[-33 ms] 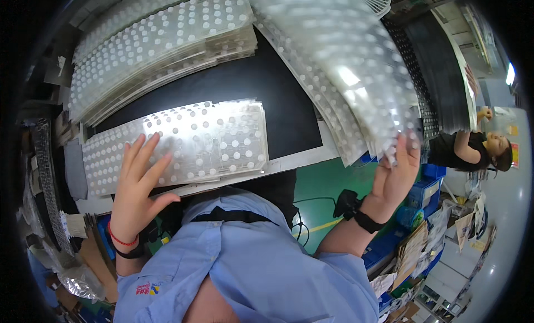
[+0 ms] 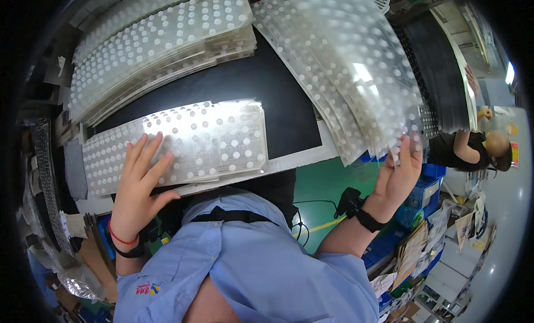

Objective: Inspecting and sorting stacks of flexible plastic keyboard membrane components.

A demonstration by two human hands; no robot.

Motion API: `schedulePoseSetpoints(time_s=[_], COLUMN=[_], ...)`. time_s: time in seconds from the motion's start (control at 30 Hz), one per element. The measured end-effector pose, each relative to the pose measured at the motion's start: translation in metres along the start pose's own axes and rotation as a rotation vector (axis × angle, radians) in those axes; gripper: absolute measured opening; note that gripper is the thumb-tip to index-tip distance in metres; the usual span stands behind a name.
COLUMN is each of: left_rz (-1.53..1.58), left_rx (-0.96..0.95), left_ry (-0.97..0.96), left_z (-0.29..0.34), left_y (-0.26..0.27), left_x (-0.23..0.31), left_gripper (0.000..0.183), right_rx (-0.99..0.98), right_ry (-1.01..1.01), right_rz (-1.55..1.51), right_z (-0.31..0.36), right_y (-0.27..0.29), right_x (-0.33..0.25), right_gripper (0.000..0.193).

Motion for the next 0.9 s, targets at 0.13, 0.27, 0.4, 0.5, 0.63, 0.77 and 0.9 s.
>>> schedulePoseSetpoints(time_s=[0.13,0.27,0.4,0.5,0.63,0.77,0.9], left_rz=[-0.062,-0.038,0.016,0.024,0.075,0.098,0.085], left_rx=[-0.019,-0.023,-0.038,-0.044,-0.073,-0.102,-0.070], left_ry=[0.020,0.015,0.003,-0.028,-0.068,-0.072,-0.059], left_z=[0.001,0.001,0.005,0.008,0.005,0.004,0.004], left_y=[-0.002,-0.001,-0.003,-0.007,-0.015,-0.022,-0.023], left_x=[-0.001,0.000,-0.003,-0.003,0.005,0.009,0.008], left_gripper=[0.055,0.048,0.046,0.045,0.048,0.049,0.048], right_rx=[0.119,0.299,0.361,-0.222,-0.615,-0.572,-0.613], right_ry=[0.030,0.133,0.405,-0.071,-0.541,-0.543,-0.623], right_rz=[0.112,0.421,0.922,0.416,0.296,0.099,0.203], right_z=[-0.004,0.003,0.034,0.037,0.058,0.057,0.057], right_y=[0.038,0.028,-0.053,-0.121,-0.178,-0.183,-0.190], right_x=[0.002,-0.012,-0.049,0.013,0.085,0.090,0.097], right_gripper=[0.025,0.031,0.032,0.026,0.023,0.022,0.024])
Point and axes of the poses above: each hand's wrist, its own z-axis away from the middle knuckle, its own y-axis out of the back of the hand, x = y × z, the point moved 9 cm from there along -z, towards the middle knuckle, and after that the axes turned 15 degrees about -x, right-handed, at the moved point
